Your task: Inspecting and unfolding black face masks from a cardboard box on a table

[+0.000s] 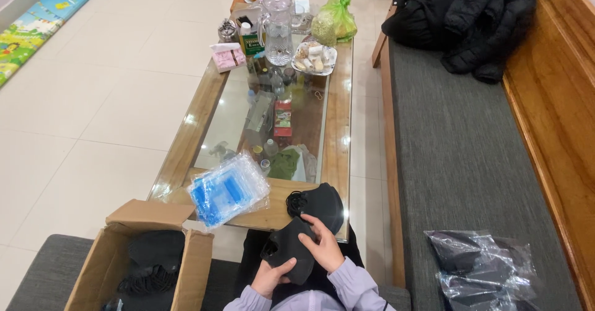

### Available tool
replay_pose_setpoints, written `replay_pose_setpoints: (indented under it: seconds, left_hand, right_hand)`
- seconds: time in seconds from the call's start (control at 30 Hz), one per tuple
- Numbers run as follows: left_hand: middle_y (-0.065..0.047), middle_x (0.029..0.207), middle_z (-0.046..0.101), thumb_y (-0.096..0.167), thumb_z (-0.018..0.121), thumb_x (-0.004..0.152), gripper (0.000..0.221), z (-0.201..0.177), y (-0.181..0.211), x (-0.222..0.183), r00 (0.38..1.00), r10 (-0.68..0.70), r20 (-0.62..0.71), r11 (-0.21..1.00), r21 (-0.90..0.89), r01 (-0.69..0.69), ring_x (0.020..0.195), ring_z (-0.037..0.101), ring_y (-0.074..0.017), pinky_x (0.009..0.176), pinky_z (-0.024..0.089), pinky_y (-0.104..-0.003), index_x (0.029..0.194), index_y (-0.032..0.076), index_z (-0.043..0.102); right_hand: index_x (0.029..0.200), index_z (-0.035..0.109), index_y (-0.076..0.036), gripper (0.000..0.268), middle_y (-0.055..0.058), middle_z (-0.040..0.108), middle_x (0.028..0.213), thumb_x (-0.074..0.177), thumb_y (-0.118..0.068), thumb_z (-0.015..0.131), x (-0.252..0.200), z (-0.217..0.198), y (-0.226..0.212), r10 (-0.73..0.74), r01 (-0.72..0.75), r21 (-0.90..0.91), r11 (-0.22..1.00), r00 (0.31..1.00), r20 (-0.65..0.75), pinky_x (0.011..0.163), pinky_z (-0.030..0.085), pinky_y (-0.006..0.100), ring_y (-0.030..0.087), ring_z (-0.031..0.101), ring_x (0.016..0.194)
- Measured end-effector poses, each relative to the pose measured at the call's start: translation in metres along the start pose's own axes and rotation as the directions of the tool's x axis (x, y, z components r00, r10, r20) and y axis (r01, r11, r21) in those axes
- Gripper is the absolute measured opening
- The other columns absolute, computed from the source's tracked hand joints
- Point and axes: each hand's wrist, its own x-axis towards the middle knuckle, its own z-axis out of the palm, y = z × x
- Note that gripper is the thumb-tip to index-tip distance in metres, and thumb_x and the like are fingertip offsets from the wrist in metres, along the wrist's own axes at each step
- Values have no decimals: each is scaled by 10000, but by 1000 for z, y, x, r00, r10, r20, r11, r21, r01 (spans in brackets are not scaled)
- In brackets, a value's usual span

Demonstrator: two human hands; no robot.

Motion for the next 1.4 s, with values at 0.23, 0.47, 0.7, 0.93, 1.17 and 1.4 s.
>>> replay_pose_setpoints:
  seconds: [0.23,0.47,0.7,0.93,1.17,1.4]
  left_hand:
    - [-92,1033,786,189,885,782,499,-13,-35,38,999,16,51,990,139,-23,871,761,-213,572,609,-314,1247,111,718]
    - [-106,999,771,147,878,783,442,-13,-33,35,998,55,22,993,99,-57,832,761,-238,569,612,-340,1185,89,703]
    - [-117,1057,793,103,846,800,385,-9,-25,34,984,127,-126,986,-90,-139,844,728,-242,566,561,-337,1173,75,753]
    - [-140,1089,794,51,854,787,396,-3,-5,11,981,107,-160,959,-243,-145,952,728,-255,678,558,-357,1169,37,753]
    - [-142,1121,777,-11,833,779,438,-11,-20,31,984,151,-96,964,-207,-168,927,726,-254,656,588,-338,1202,37,726]
    - [-169,1004,781,20,867,748,333,-24,-11,23,963,89,-253,951,-267,-158,871,730,-256,689,598,-334,1047,-80,760]
  right_hand:
    - [1136,805,-248,245,-39,625,944,915,-196,712,-1,-2,-15,-338,305,-239,922,934,-114,767,449,269,139,556,872]
    - [938,798,-162,98,-47,724,828,908,-220,725,-3,5,-16,-484,410,-363,837,863,-142,793,467,324,177,581,822]
    - [1090,747,-47,262,87,788,1022,942,-255,689,-5,22,15,-507,446,-392,805,860,-63,846,542,385,273,709,938]
    - [1099,708,-9,224,115,703,917,985,-179,619,-17,32,11,-526,503,-381,776,849,50,764,523,407,308,639,843]
    - [1028,812,-113,161,73,812,954,904,-191,746,-2,21,24,-518,478,-297,826,852,-70,757,573,330,222,758,810]
    - [1140,696,-11,380,48,615,647,850,-220,824,39,4,69,128,-46,244,969,934,-333,455,482,278,131,582,450]
